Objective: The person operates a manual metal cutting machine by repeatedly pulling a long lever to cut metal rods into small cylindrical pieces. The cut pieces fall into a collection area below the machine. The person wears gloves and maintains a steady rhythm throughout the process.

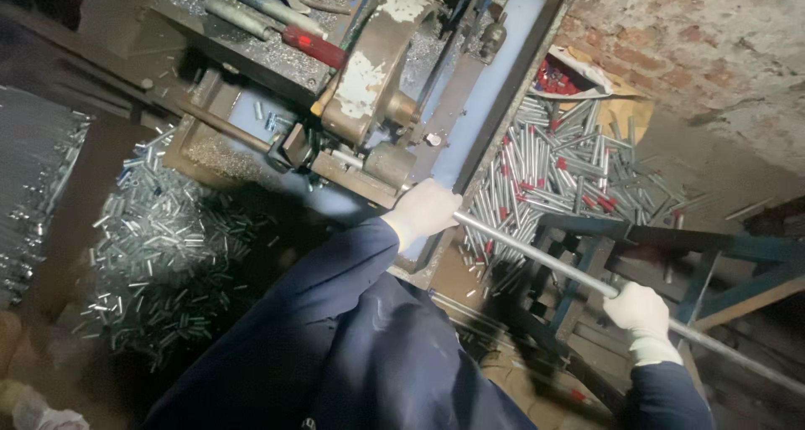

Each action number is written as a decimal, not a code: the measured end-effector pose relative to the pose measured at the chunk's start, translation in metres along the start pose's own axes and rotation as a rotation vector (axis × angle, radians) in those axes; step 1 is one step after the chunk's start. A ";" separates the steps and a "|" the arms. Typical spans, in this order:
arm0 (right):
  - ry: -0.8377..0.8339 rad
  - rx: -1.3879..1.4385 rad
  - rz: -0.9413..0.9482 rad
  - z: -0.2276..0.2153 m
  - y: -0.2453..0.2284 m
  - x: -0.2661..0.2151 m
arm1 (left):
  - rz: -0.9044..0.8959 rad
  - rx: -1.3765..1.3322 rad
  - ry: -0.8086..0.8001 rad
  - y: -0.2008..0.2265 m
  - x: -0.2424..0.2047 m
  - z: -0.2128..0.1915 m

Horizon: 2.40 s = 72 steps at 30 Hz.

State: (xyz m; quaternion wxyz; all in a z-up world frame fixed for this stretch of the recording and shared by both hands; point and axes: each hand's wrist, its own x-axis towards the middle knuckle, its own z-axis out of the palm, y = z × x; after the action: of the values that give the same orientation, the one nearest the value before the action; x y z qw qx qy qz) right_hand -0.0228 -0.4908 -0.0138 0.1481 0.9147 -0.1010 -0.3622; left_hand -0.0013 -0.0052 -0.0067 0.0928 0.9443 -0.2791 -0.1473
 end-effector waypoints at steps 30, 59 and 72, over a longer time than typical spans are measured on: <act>-0.042 -0.061 -0.012 -0.020 -0.011 0.002 | 0.027 -0.009 0.063 -0.001 0.013 0.022; 0.751 -0.085 -0.238 0.002 -0.070 -0.041 | -0.022 -0.105 0.175 -0.004 0.006 0.011; -0.220 0.041 -0.318 -0.031 -0.062 0.016 | 0.015 -0.153 0.152 -0.004 -0.007 0.014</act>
State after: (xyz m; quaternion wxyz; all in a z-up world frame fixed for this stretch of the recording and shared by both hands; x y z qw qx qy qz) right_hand 0.0149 -0.4313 -0.0234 0.0586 0.8769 0.0220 -0.4766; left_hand -0.0094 0.0007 -0.0191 0.1866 0.9408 -0.2662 -0.0956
